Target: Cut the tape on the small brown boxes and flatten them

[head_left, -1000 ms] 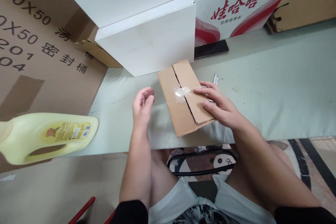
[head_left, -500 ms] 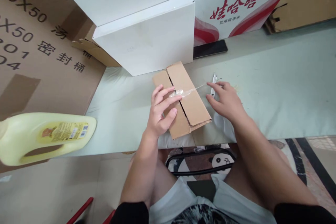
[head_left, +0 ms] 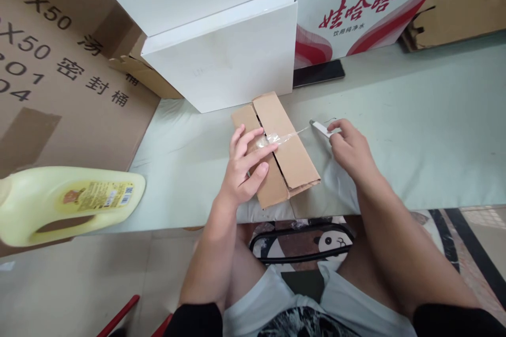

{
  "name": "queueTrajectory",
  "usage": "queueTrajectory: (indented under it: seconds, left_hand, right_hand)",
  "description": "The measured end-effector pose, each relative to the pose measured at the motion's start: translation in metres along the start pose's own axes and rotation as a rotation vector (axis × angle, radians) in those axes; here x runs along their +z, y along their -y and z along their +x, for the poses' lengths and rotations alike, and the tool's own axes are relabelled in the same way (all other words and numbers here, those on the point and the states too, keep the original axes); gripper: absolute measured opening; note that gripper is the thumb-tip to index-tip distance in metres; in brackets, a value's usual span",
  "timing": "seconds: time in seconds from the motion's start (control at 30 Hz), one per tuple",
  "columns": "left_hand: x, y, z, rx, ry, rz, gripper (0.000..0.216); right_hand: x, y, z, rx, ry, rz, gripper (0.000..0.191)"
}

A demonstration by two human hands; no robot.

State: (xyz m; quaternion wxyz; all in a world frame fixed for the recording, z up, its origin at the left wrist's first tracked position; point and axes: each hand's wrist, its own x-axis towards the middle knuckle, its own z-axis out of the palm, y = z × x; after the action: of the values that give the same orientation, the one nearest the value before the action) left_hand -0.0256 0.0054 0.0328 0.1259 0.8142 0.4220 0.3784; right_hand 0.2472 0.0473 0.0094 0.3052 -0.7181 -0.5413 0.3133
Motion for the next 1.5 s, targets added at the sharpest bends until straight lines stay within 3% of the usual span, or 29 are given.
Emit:
queueTrajectory:
  seconds: [0.1,0.2,0.3,0.43,0.53,0.63,0.77,0.9,1.03,1.17,1.5]
  left_hand:
    - [0.001,0.0,-0.001,0.026,0.002,0.019,0.039]
    - [0.002,-0.001,-0.001,0.03,0.002,0.03,0.039]
    - [0.002,-0.002,-0.001,0.024,0.003,0.038,0.038]
    - [0.001,-0.002,0.0,0.026,0.021,0.056,0.04]
    - [0.0,-0.002,0.001,0.023,0.034,0.076,0.041]
    - [0.0,-0.007,0.001,0.027,0.039,0.101,0.04]
    - [0.006,-0.02,0.002,0.02,0.027,0.145,0.041]
    - [0.015,-0.038,0.004,-0.007,0.021,0.185,0.047]
    - [0.022,-0.055,0.004,-0.039,0.022,0.209,0.044]
    - [0.027,-0.062,0.001,-0.082,0.024,0.212,0.041]
    - [0.039,-0.053,-0.003,-0.056,-0.094,0.132,0.035]
  right_hand:
    - [-0.002,-0.001,0.003,0.043,-0.073,0.461,0.012]
    - [-0.005,0.001,0.001,-0.056,-0.129,0.819,0.016]
    - [-0.009,0.004,-0.003,-0.182,-0.157,0.889,0.034]
    - [-0.011,0.008,-0.004,-0.218,-0.342,0.9,0.018]
    - [-0.014,0.012,-0.002,-0.258,-0.514,1.004,0.019]
    - [-0.02,0.019,-0.005,-0.326,-0.596,1.04,0.014]
    - [-0.03,0.034,-0.023,-0.44,-0.532,0.981,0.027]
    - [-0.037,0.052,-0.053,-0.542,-0.353,0.98,0.036]
    - [-0.036,0.059,-0.078,-0.542,-0.167,0.661,0.023]
    - [-0.031,0.058,-0.083,-0.556,-0.038,0.393,0.012]
    - [-0.029,0.056,-0.077,-0.615,-0.011,0.241,0.014]
